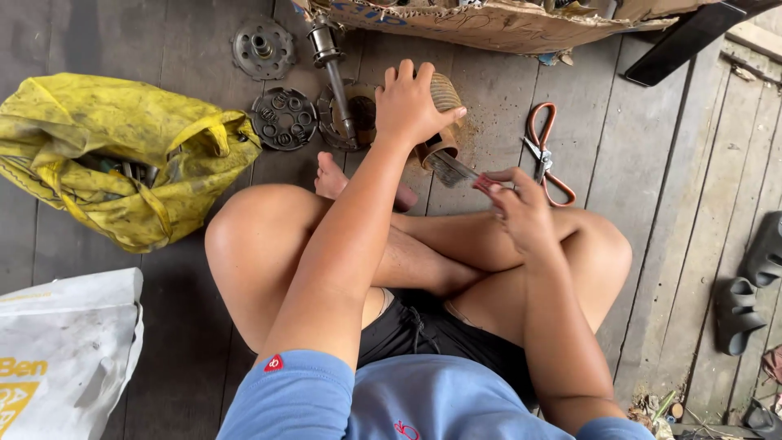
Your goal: The person sits on the floor and cleans a cylindrical mechanical part using a wire brush. They then pick up a clutch plate and a gear, inspecting them before assembling the gear onto the clutch plate. The person uses a wrench to tighten the gear and continues to handle various mechanical components.
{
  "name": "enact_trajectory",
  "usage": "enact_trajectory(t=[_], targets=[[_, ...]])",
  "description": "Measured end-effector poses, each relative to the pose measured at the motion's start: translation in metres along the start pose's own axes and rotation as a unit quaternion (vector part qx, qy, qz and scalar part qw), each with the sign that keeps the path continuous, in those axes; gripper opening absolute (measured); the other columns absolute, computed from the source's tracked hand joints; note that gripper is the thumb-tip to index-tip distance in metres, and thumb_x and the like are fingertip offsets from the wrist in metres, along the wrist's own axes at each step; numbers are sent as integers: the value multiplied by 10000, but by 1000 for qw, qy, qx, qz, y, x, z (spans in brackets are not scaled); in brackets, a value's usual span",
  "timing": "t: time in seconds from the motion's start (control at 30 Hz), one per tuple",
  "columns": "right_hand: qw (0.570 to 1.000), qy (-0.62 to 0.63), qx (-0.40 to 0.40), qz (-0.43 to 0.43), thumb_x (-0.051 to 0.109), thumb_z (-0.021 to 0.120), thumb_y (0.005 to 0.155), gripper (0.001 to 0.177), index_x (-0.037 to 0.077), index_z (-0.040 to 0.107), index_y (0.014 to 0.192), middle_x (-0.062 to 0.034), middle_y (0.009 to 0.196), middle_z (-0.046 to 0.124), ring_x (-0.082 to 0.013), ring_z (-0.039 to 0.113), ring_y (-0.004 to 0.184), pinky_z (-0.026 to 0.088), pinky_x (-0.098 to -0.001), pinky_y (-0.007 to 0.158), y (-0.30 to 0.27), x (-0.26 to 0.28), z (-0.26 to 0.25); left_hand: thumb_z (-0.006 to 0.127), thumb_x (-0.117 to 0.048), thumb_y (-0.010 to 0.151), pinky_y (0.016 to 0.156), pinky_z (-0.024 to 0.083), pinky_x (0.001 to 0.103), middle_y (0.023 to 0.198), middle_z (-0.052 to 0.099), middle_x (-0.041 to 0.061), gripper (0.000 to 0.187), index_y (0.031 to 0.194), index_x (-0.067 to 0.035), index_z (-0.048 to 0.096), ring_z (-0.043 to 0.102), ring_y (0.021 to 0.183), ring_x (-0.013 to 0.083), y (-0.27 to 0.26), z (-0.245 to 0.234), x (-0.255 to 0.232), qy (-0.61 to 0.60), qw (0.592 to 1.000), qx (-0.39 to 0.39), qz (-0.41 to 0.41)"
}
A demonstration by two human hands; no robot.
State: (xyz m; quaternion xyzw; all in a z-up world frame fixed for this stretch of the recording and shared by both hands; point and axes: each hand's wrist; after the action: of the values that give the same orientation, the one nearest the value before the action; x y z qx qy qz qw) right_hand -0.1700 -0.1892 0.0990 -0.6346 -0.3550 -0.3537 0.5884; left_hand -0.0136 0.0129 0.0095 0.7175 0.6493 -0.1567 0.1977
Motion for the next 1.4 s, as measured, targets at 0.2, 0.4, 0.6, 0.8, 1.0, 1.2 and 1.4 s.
enact_trajectory(t=[0.2,0.4,0.6,0.8,1.0,1.2,1.4], targets=[[989,-102,-14,-107,66,556,1015,141,6,586,1138,-55,817,610,-108,507,628,428,-239,556,41,-23,40,908,-703,693,862,477,548,1186,558,125,848,1237,-116,626,529,1077,347,2,2,-9,8,1000,1,4],[998,55,22,4,0,515,1016,177,6,641,1140,-78,824,652,-52,404,532,272,-190,404,9,-1,-17,860,-741,729,790,528,521,1127,575,124,827,1224,-123,621,599,1023,348,-3,-5,5,7,1000,-14,-15],[997,-13,25,-67,11,580,1018,127,17,602,1143,-49,795,595,-89,451,602,366,-221,511,46,-19,25,859,-722,739,830,518,516,1206,564,143,847,1281,-118,619,580,1085,360,0,-13,-3,9,1000,11,-5],[997,74,21,21,50,558,1028,111,31,645,1095,10,664,479,-42,330,487,218,-208,387,30,-12,-12,851,-706,740,842,490,532,1169,552,128,818,1256,-122,601,569,1038,357,-10,-5,-9,19,1000,-5,5],[979,-202,-25,-32,282,731,962,775,-125,391,1527,-385,1529,413,-461,372,1458,311,-554,1195,4,18,45,804,-700,748,956,506,615,1205,480,104,866,1330,-143,488,519,1193,387,-15,-20,-18,1,997,80,7],[995,-19,-28,-97,219,708,941,211,106,742,1116,47,592,408,-41,438,530,374,-186,422,22,0,21,843,-700,716,856,579,612,1151,538,129,849,1266,-128,542,569,1135,420,-6,-10,1,-30,999,26,-15],[963,-175,48,-201,138,703,933,220,99,716,1149,-176,1019,717,-253,655,929,515,-379,871,32,-28,-4,801,-653,799,969,543,597,1255,521,143,766,1313,-174,495,554,1251,425,-13,-30,6,-70,993,67,-60]])
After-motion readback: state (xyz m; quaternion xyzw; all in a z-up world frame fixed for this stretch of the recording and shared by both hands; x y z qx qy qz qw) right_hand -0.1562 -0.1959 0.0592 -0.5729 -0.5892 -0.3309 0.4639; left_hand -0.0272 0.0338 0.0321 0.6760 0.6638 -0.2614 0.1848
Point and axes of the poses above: each hand's wrist, its own y-axis towards the middle knuckle, its own z-axis out of the palm, x = y × z
